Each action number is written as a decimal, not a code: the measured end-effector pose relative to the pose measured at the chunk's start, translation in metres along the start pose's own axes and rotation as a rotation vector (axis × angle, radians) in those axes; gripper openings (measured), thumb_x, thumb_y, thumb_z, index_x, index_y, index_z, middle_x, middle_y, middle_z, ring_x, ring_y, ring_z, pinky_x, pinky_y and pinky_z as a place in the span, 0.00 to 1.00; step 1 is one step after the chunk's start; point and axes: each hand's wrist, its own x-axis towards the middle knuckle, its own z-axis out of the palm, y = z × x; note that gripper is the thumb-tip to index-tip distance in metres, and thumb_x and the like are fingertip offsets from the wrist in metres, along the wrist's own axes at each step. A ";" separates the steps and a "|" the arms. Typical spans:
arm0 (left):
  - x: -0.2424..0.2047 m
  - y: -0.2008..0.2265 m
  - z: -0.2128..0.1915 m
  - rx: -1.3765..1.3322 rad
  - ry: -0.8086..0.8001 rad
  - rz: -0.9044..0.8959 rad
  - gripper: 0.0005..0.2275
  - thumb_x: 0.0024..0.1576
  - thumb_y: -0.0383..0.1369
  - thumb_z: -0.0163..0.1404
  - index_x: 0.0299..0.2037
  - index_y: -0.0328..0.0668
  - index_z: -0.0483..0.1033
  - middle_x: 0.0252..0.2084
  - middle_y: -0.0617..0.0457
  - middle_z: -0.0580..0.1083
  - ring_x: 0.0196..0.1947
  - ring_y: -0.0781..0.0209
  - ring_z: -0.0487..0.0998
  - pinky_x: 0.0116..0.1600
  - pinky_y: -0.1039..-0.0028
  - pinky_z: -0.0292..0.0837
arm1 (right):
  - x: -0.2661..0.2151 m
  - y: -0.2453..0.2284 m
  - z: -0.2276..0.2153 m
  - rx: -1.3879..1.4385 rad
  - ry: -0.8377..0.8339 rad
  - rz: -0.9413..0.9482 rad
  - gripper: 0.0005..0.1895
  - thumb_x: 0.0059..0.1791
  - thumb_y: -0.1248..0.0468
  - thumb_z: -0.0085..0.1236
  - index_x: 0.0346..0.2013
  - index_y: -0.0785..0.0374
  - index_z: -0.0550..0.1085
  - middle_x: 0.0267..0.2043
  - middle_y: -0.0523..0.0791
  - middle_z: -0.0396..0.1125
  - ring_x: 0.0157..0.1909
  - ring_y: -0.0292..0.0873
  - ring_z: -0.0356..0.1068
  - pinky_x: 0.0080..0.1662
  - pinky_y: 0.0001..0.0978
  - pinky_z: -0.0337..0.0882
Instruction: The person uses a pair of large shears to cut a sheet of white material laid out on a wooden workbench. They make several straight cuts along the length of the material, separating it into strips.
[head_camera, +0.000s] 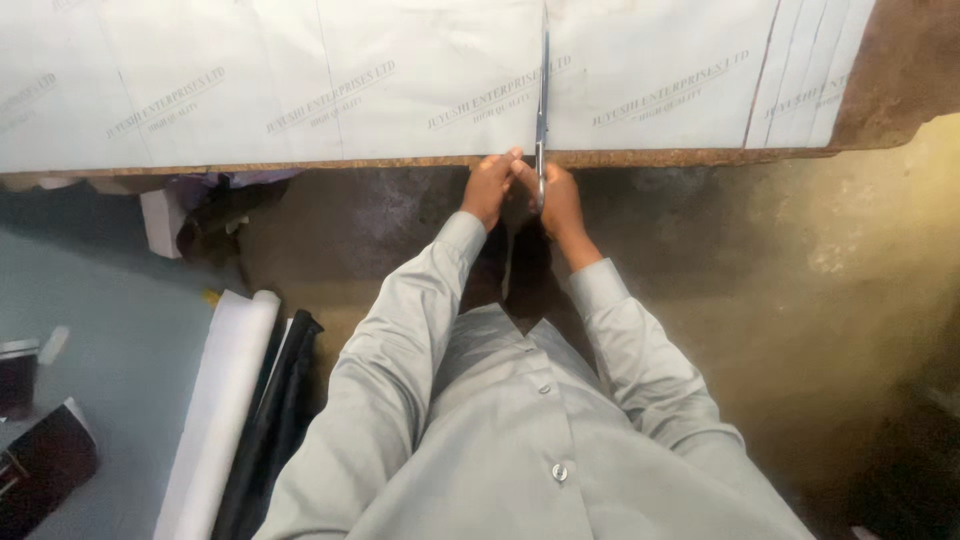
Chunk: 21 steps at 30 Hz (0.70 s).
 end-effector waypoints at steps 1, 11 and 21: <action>0.005 -0.004 -0.002 -0.001 -0.003 0.005 0.15 0.58 0.46 0.64 0.29 0.52 0.73 0.20 0.64 0.66 0.21 0.72 0.69 0.27 0.80 0.63 | 0.004 0.001 0.000 0.000 0.002 -0.005 0.31 0.47 0.35 0.75 0.28 0.59 0.76 0.17 0.47 0.67 0.21 0.42 0.73 0.27 0.33 0.77; 0.026 -0.027 -0.014 0.028 -0.022 -0.011 0.14 0.60 0.46 0.63 0.30 0.51 0.75 0.19 0.65 0.64 0.19 0.73 0.66 0.25 0.80 0.65 | -0.002 -0.037 -0.003 -0.069 0.003 0.011 0.27 0.50 0.39 0.71 0.29 0.57 0.75 0.18 0.45 0.68 0.21 0.40 0.74 0.28 0.31 0.77; 0.005 -0.006 -0.007 -0.056 -0.076 0.004 0.16 0.64 0.41 0.59 0.26 0.51 0.70 0.12 0.64 0.60 0.11 0.73 0.60 0.21 0.80 0.63 | 0.022 -0.054 -0.007 -0.049 -0.023 0.002 0.27 0.52 0.39 0.69 0.30 0.60 0.74 0.22 0.45 0.68 0.25 0.40 0.73 0.32 0.31 0.78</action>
